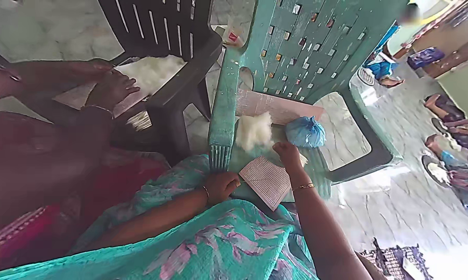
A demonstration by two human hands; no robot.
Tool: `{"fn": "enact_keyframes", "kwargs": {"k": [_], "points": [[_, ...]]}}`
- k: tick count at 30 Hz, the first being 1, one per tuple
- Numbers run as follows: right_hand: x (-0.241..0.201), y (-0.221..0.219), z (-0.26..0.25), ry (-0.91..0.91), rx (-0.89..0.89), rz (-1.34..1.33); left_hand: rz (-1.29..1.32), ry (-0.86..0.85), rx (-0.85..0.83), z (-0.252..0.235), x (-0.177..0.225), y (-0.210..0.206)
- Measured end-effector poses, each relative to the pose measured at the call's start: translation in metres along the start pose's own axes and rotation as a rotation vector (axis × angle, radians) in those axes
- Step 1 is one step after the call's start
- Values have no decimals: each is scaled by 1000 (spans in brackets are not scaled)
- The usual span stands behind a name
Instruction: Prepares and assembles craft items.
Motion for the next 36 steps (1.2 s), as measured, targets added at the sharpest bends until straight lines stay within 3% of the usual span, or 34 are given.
{"fn": "enact_keyframes", "kwargs": {"k": [4, 11, 17, 23, 27, 31, 36], "points": [[-1, -14, -10, -10, -40, 105, -24, -42, 83, 2, -1, -3], [-12, -33, -23, -43, -109, 269, -10, 22, 13, -1, 0, -1], [-3, -44, -33, -31, -103, 256, -70, 37, 37, 0, 0, -3], [0, -22, -14, 12, -50, 152, -191, -133, 193, 0, -12, -13], [4, 2, 12, 34, 69, 3, -223, -118, 180, 2, -10, -11], [15, 30, 42, 55, 192, -350, -225, -150, 241, 4, -12, -15], [41, 24, 58, 28, 180, -758, -107, -204, 377, 10, -11, -15]]}}
Point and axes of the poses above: each hand's wrist, its own z-axis away from the middle knuckle, its own y-axis out of the back of the hand, x = y × z, the point moved 3 cm from there along -z, towards the middle knuckle, and after that the axes turned 12 degrees about -y, right-handed, at the moved point
